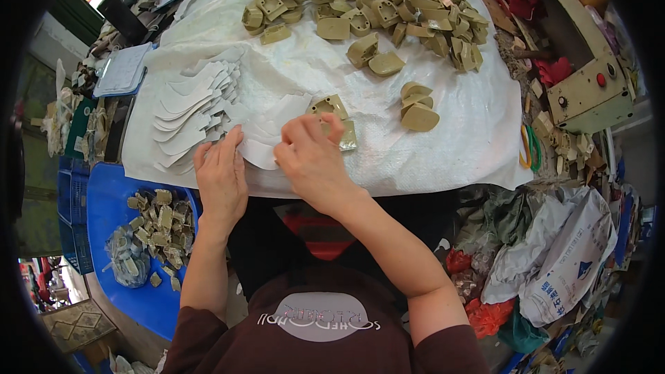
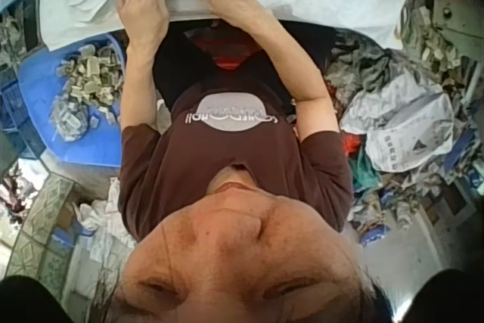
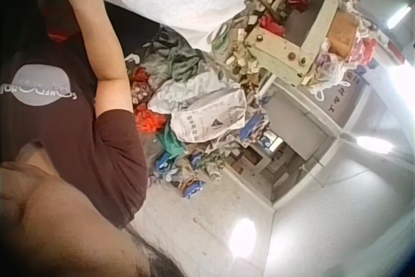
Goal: The person repeatedly picks up a beige plastic shoe component and a white paper template, aligns the template to the component, and presses them together. The person occasionally uses scissors to trim the paper. The assembled units are placed into a blue bin.
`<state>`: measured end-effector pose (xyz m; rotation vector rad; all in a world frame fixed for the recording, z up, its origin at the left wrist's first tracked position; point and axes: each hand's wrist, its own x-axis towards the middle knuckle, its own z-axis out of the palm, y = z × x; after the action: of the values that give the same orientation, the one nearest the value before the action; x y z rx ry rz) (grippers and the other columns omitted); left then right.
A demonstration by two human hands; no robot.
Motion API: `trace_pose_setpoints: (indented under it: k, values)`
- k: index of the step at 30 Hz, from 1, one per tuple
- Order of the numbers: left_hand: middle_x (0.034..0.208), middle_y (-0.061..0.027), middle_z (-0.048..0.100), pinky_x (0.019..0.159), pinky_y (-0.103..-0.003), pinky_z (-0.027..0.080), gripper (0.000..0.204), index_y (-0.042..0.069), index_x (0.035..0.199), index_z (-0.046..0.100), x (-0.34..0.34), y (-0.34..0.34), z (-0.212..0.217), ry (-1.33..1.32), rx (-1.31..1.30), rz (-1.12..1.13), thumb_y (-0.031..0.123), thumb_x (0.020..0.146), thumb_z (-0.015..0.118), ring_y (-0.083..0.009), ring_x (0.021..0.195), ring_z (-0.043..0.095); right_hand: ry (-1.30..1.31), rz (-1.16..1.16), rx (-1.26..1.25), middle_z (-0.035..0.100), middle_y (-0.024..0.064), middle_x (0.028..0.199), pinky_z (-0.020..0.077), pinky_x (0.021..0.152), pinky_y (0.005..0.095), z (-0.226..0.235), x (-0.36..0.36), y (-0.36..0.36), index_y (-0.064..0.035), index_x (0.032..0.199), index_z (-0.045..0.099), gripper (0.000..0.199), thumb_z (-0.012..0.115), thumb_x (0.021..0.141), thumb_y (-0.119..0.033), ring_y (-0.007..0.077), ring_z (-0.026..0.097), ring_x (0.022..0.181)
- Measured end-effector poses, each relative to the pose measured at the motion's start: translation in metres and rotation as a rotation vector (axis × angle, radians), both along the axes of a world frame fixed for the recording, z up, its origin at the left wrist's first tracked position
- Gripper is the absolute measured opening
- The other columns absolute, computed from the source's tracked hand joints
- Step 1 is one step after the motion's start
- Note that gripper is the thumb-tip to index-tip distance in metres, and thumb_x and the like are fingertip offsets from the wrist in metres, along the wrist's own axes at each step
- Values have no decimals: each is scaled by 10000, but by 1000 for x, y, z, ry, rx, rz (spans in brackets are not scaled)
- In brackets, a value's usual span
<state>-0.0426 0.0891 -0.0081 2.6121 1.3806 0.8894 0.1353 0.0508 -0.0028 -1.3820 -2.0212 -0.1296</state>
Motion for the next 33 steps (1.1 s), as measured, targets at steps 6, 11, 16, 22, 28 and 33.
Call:
trace_pose_setpoints:
  k: [6,11,16,22,28,33]
  values:
    - [1186,-229,557,1005,-431,308,418,-5,1241,509,2,-16,15,145,74,-53,83,836,568,-361,1102,535,791,-142,-20,510,97,910,364,788,370,31,46,-31,-66,839,537,133,590,770,36,286,478,879]
    - [1069,-226,558,873,-377,407,326,-18,1159,588,28,-46,35,-394,-348,-422,156,895,510,-341,971,549,326,32,36,508,79,915,334,809,403,27,43,-47,-100,766,556,177,650,652,-3,290,473,936]
    - [935,-128,639,766,-285,448,353,-73,1159,563,43,-49,21,-1083,-987,-249,182,983,394,-162,836,577,293,-297,-70,518,72,965,285,848,417,8,59,-39,-73,822,612,220,734,704,-211,285,458,958]
    - [1195,-203,582,1014,-362,364,478,-142,1215,479,63,-8,2,-1271,-884,-350,264,1019,319,-264,1181,516,167,-486,-133,530,71,964,241,897,463,-4,52,-25,-42,833,609,424,792,630,-364,263,432,985]
    - [1245,-245,540,1098,-389,299,539,-123,1254,462,64,-10,-3,-1025,-907,-310,329,1024,282,-315,1216,493,841,-370,-99,603,78,808,411,732,337,-19,68,-38,-20,891,567,229,716,787,-161,189,556,753]
    - [1162,-160,596,933,-313,426,459,-105,1244,490,69,-17,0,-946,-840,-274,266,1014,346,-192,1077,551,747,-439,-87,616,123,798,471,617,345,7,91,-50,-9,945,558,145,627,864,-108,233,596,694]
